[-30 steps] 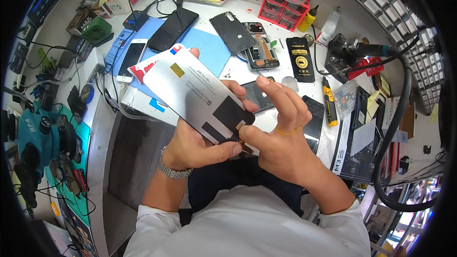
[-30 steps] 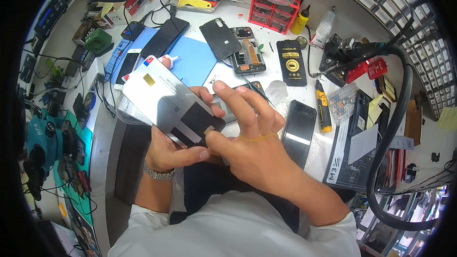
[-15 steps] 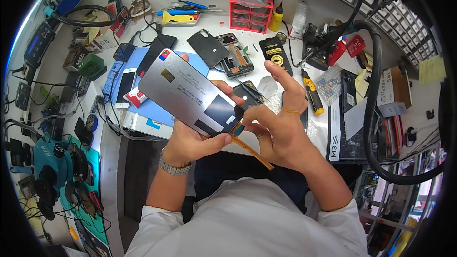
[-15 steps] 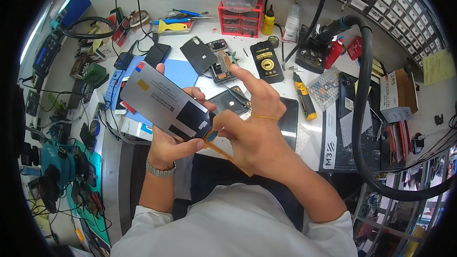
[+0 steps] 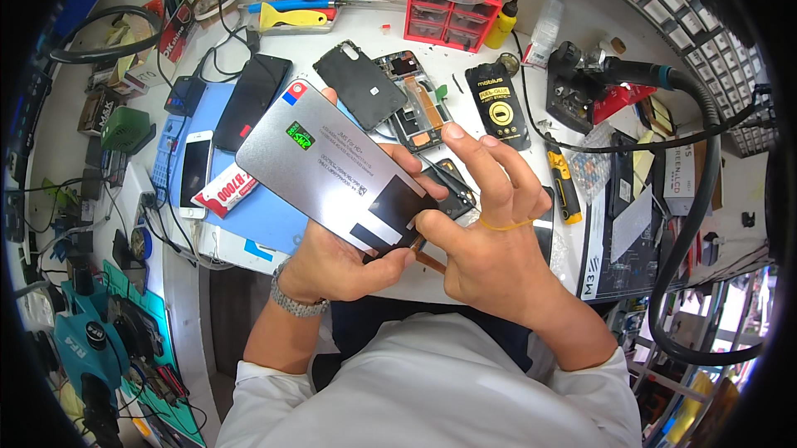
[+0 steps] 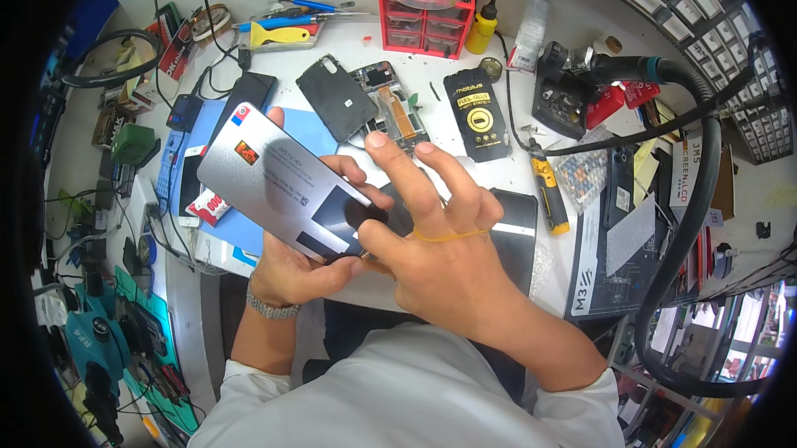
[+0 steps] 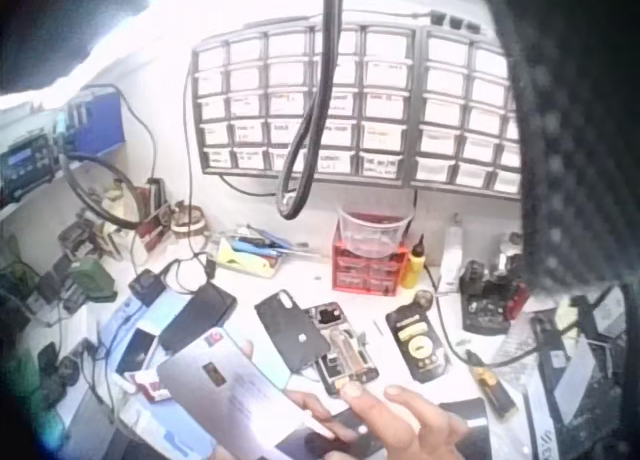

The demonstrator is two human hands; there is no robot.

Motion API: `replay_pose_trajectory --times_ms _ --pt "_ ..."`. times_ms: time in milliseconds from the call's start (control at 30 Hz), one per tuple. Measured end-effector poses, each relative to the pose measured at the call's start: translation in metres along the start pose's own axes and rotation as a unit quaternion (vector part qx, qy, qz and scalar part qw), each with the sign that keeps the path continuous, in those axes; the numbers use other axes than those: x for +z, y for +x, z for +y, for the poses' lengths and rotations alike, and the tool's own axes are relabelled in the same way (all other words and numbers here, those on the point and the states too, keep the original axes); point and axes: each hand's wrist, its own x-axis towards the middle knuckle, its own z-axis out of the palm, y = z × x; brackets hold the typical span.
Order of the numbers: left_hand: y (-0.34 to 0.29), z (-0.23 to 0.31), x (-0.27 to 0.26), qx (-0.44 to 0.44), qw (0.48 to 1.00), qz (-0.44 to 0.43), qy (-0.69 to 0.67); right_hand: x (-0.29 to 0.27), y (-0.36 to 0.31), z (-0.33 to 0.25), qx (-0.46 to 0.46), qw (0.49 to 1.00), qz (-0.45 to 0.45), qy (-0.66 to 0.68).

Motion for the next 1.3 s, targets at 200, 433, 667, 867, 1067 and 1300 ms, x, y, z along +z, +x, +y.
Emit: replay_pose_trajectory --times_ms 200,433,667,867,1067,1300 --pt "0.01 0.012 -0.011 -0.033 0.998 -0.021 -0.045 0.006 0.006 -0.001 0.028 0.996 0.066 0.052" --pt "0.006 0.02 -0.013 -0.101 0.993 -0.061 -0.022 -0.002 -0.007 -0.024 0.061 0.997 0.048 0.026" --pt "-0.005 0.024 -0.004 -0.088 0.993 -0.073 -0.034 -0.009 -0.023 -0.043 0.075 0.996 0.035 0.03" --pt "-0.009 0.028 -0.001 -0.108 0.992 -0.058 -0.006 -0.007 -0.026 -0.043 0.064 0.998 0.019 0.012" --pt "-0.01 0.028 0.001 -0.122 0.992 -0.035 -0.002 -0.007 -0.022 -0.037 0.056 0.998 0.006 0.014" --pt "-0.004 0.024 0.003 -0.105 0.993 -0.047 -0.001 -0.009 -0.024 -0.031 0.066 0.997 -0.003 0.042"
